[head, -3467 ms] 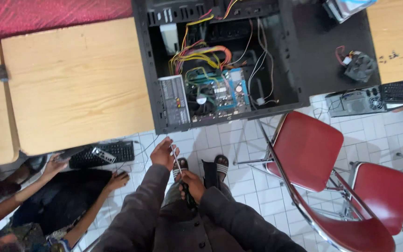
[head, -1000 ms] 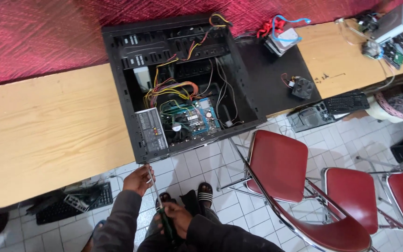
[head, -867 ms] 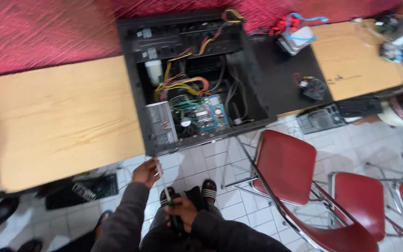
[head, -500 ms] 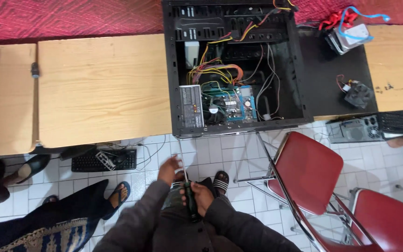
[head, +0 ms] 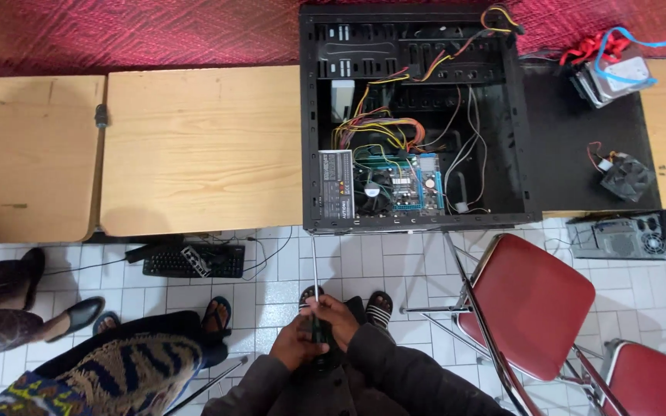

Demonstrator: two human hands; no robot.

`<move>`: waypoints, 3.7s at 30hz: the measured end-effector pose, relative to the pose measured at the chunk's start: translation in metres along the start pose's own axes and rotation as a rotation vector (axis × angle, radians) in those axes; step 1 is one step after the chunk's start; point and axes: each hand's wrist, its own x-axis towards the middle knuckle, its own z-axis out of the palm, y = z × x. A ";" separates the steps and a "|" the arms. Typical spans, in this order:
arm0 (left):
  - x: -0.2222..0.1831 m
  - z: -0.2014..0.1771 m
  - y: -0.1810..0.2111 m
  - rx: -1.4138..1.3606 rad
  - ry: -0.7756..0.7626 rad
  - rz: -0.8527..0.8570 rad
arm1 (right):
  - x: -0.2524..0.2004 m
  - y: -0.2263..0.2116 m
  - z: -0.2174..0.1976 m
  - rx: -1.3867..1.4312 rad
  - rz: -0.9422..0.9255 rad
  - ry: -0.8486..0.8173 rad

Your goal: Installing a power supply unit into a desktop computer case and securing it with screws using a screwdriver.

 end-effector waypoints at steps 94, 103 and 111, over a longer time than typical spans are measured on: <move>0.064 -0.039 0.341 1.247 0.093 1.505 | -0.013 0.015 0.019 0.327 0.085 0.317; 0.066 -0.040 0.342 1.235 0.098 1.484 | -0.007 0.024 0.008 0.502 0.176 0.074; 0.060 -0.039 0.340 1.203 0.075 1.461 | 0.006 0.058 0.018 0.168 0.032 0.073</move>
